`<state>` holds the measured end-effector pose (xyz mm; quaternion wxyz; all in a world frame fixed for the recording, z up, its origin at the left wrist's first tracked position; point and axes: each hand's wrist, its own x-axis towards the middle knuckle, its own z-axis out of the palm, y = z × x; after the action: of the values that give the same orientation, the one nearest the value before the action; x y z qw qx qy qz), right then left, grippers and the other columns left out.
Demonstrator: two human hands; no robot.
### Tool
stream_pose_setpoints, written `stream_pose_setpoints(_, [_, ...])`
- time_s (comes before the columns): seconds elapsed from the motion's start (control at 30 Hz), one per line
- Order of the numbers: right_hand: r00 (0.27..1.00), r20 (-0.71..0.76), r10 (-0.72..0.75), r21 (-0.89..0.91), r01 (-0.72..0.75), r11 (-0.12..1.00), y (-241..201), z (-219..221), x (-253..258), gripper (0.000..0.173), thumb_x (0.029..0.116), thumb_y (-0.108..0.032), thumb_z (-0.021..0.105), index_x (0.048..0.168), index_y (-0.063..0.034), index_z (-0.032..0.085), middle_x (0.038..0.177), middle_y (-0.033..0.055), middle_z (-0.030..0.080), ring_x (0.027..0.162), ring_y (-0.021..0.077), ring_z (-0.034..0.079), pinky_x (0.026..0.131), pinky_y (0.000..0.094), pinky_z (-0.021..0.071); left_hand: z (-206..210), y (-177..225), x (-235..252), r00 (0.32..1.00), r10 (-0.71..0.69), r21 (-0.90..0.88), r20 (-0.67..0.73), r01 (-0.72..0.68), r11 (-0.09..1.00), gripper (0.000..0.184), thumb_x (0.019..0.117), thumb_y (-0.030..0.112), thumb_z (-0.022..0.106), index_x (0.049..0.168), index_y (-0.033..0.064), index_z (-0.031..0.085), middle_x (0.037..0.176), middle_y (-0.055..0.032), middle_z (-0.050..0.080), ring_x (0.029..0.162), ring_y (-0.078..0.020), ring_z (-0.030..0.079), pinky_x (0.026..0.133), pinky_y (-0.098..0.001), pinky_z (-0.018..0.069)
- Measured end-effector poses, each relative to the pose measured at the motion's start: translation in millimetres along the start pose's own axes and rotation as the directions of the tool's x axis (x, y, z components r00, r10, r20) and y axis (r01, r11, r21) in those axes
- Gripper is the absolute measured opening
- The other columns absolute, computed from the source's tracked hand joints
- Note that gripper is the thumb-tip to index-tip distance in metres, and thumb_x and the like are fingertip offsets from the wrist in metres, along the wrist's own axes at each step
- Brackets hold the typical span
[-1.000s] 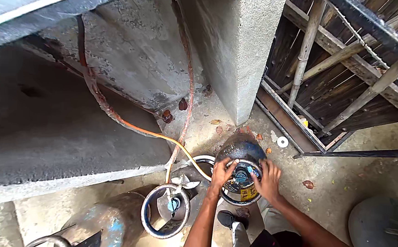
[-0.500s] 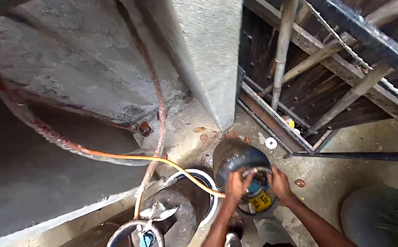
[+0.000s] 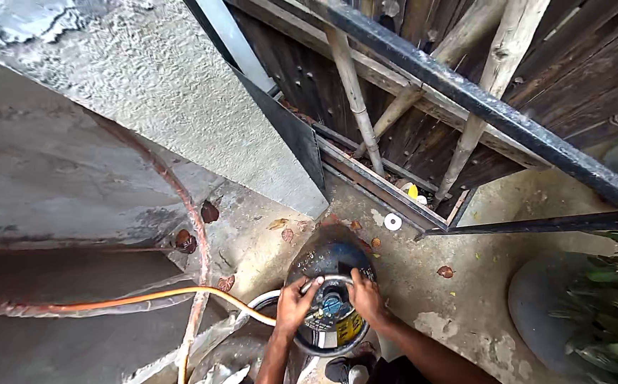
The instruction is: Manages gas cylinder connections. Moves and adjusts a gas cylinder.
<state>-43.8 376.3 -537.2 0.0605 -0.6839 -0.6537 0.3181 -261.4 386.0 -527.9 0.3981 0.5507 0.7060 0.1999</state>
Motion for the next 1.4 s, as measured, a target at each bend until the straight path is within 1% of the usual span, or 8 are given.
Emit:
stream_pose_setpoints(0.17, [0.997,-0.043,-0.061,0.071,0.064,0.995,-19.8,-34.2,40.3,0.038,0.1042,-0.044,0.057,0.124,-0.011,0.055,0.086,0.0175,0.067,0.078,0.0387,0.07,0.062,0.057,0.0576,-18.5,27.9,39.2,0.999,-0.045,0.05,-0.008,0.045,0.998,0.057,0.0936,0.068,0.058,0.075,0.0138,0.061,0.063,-0.0089,0.056,0.056,-0.0279,0.055,0.053,-0.0538,0.0472])
stream_pose_setpoints(0.3, [0.999,-0.051,-0.003,0.036,0.004,0.999,-25.1,1.5,25.8,0.036,0.1036,-0.04,0.057,0.125,-0.0115,0.062,0.087,0.0139,0.072,0.079,0.0342,0.073,0.071,0.0543,0.0598,-24.5,4.3,30.3,0.999,-0.051,0.043,-0.008,0.051,0.998,0.047,0.0923,0.063,0.064,0.08,0.0178,0.068,0.066,-0.0038,0.062,0.059,-0.0224,0.061,0.058,-0.052,0.0531])
stream_pose_setpoints(0.53, [0.989,-0.144,-0.017,0.085,0.03,0.996,-13.0,7.8,-1.1,0.027,0.1004,-0.03,0.061,0.11,-0.0043,0.062,0.073,0.015,0.067,0.064,0.0351,0.069,0.055,0.0539,0.0555,-30.5,24.3,8.7,0.997,-0.03,-0.057,0.075,0.034,0.998,0.044,0.0917,0.058,0.069,0.077,0.0165,0.065,0.059,-0.0035,0.056,0.048,-0.0195,0.052,0.047,-0.0433,0.0458])
stream_pose_setpoints(0.8, [0.997,-0.07,-0.022,0.082,0.028,0.996,-59.5,-5.3,67.8,0.036,0.1021,-0.043,0.059,0.114,-0.009,0.063,0.079,0.0159,0.069,0.076,0.0373,0.071,0.063,0.0567,0.0566,-59.8,5.5,86.8,0.996,-0.076,-0.014,0.046,0.077,0.997,0.053,0.0939,0.061,0.064,0.075,0.0111,0.063,0.064,-0.0064,0.058,0.062,-0.0234,0.058,0.063,-0.0519,0.0487])
stream_pose_setpoints(0.97, [0.998,-0.006,-0.063,0.056,0.063,0.996,-74.8,-18.1,88.0,0.046,0.1018,-0.048,0.058,0.12,-0.0062,0.066,0.085,0.022,0.071,0.08,0.0441,0.071,0.068,0.0641,0.056,-61.1,0.2,61.6,0.963,-0.027,-0.098,-0.27,0.001,0.995,0.044,0.0983,0.04,0.066,0.129,0.0087,0.068,0.125,-0.0103,0.071,0.119,-0.0218,0.066,0.107,-0.0495,0.0518])
stream_pose_setpoints(1.07, [0.996,-0.034,-0.079,0.034,0.08,0.996,-74.8,-16.9,86.4,0.049,0.1015,-0.05,0.057,0.117,-0.0042,0.064,0.084,0.026,0.07,0.08,0.0497,0.07,0.067,0.068,0.053,-57.1,-6.0,5.0,0.866,-0.033,-0.072,-0.498,-0.004,0.997,0.055,0.104,0.041,0.051,0.151,0.0113,0.049,0.155,-0.0088,0.049,0.145,-0.0229,0.043,0.122,-0.0489,0.0329])
stream_pose_setpoints(1.2, [0.992,-0.081,-0.098,-0.056,0.094,0.994,-76.0,-12.7,82.2,0.071,0.0967,-0.07,0.048,0.124,-0.0058,0.062,0.099,0.0309,0.069,0.092,0.0543,0.067,0.072,0.0729,0.0496,-60.5,-53.1,-142.7,0.7,-0.226,0.026,-0.677,0.329,0.944,0.059,0.1073,0.047,0.042,0.156,0.0128,0.041,0.165,-0.0081,0.034,0.151,-0.0261,0.034,0.122,-0.0519,0.0335])
stream_pose_setpoints(1.4, [0.836,-0.127,-0.534,-0.236,0.497,0.835,-130.5,9.7,29.1,0.067,0.1017,-0.053,0.048,0.143,-0.0011,0.051,0.139,0.0339,0.051,0.127,0.056,0.049,0.1,0.0734,0.0387,-139.3,-216.0,-311.2,0.147,-0.695,-0.463,-0.704,0.647,0.606,0.066,0.1023,0.047,0.055,0.151,0.0027,0.044,0.147,-0.0274,0.049,0.135,-0.0438,0.049,0.111,-0.0626,0.0398])
